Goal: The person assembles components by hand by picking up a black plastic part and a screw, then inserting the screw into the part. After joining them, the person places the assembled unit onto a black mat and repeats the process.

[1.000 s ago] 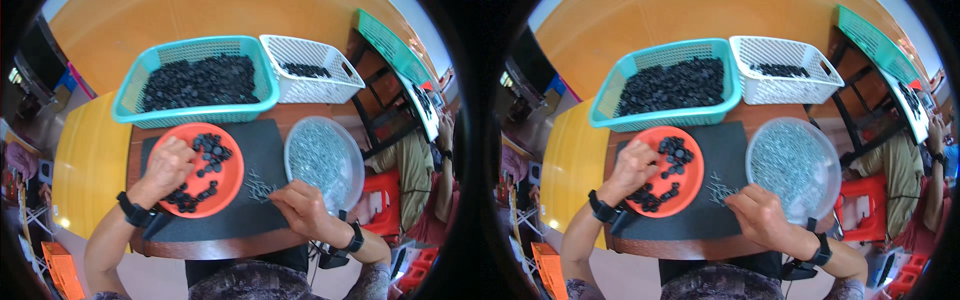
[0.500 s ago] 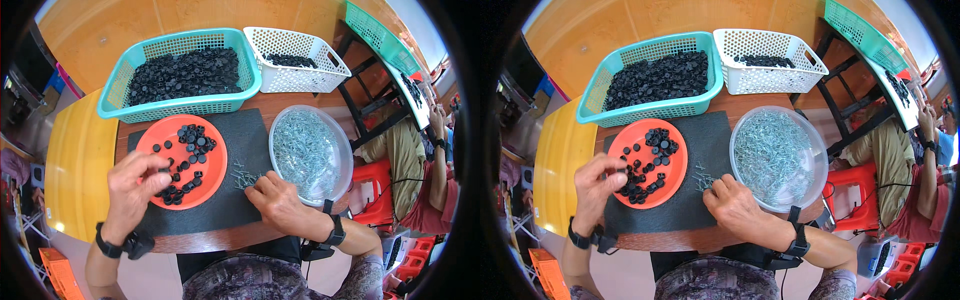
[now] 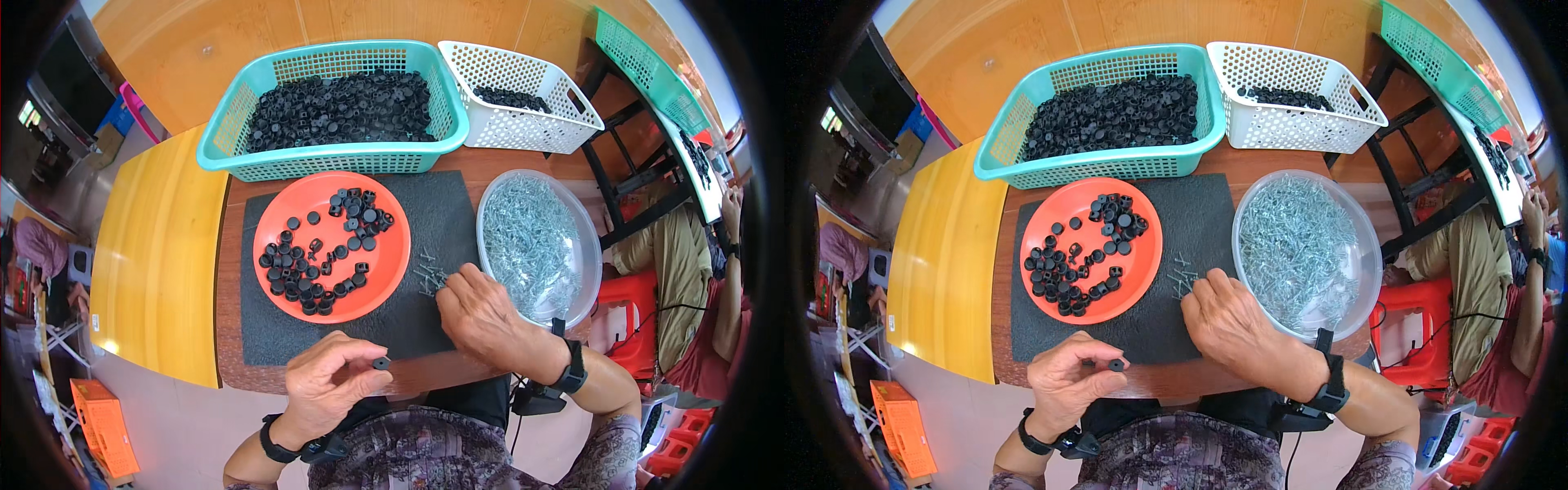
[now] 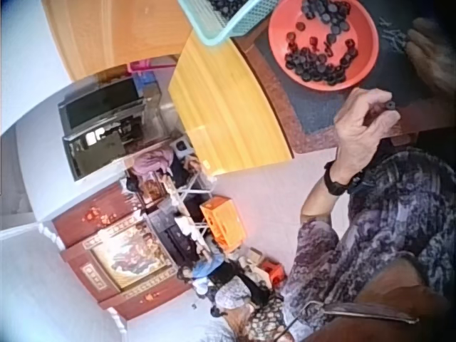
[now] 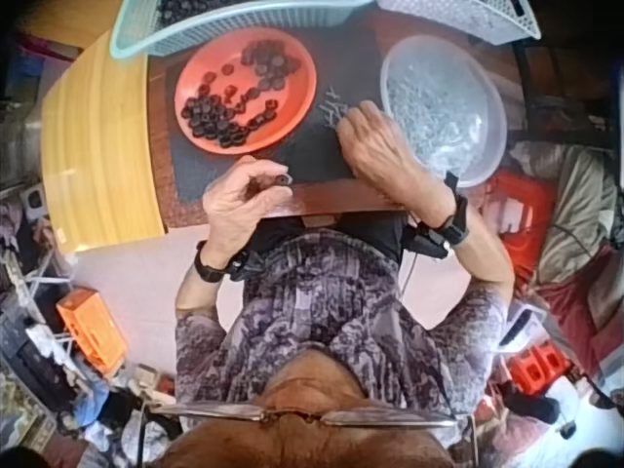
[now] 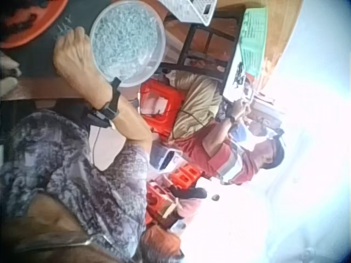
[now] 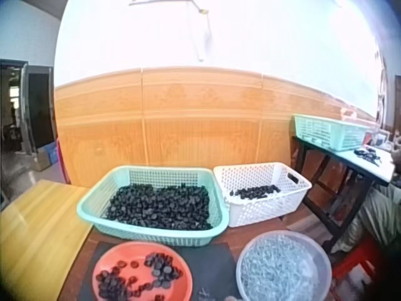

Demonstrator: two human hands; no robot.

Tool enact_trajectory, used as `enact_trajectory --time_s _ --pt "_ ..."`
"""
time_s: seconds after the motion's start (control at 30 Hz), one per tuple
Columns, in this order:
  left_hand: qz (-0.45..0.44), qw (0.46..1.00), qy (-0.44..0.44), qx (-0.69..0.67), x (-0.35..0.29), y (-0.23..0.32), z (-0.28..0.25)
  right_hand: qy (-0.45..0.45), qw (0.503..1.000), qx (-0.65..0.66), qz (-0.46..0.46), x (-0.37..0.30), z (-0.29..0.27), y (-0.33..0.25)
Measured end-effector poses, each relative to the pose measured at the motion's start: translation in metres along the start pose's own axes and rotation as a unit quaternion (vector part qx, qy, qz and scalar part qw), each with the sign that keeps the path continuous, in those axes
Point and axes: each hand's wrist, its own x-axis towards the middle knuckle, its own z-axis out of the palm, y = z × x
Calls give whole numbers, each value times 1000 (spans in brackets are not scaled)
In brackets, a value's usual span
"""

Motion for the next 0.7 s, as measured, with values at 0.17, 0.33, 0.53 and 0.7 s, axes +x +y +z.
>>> enact_trajectory --time_s 0.17,0.33,0.53,0.7 --pt "10 1000 -15 3 2 -1 11 83 980 160 89 -6 -6 -17" --pt "-14 1000 -11 -11 2 -6 19 99 862 448 216 -7 -16 -36" --pt "14 1000 -11 24 1 -5 28 130 654 673 319 -20 -12 -57" --pt "63 996 -9 70 2 -4 33 201 641 687 278 -27 4 -65"
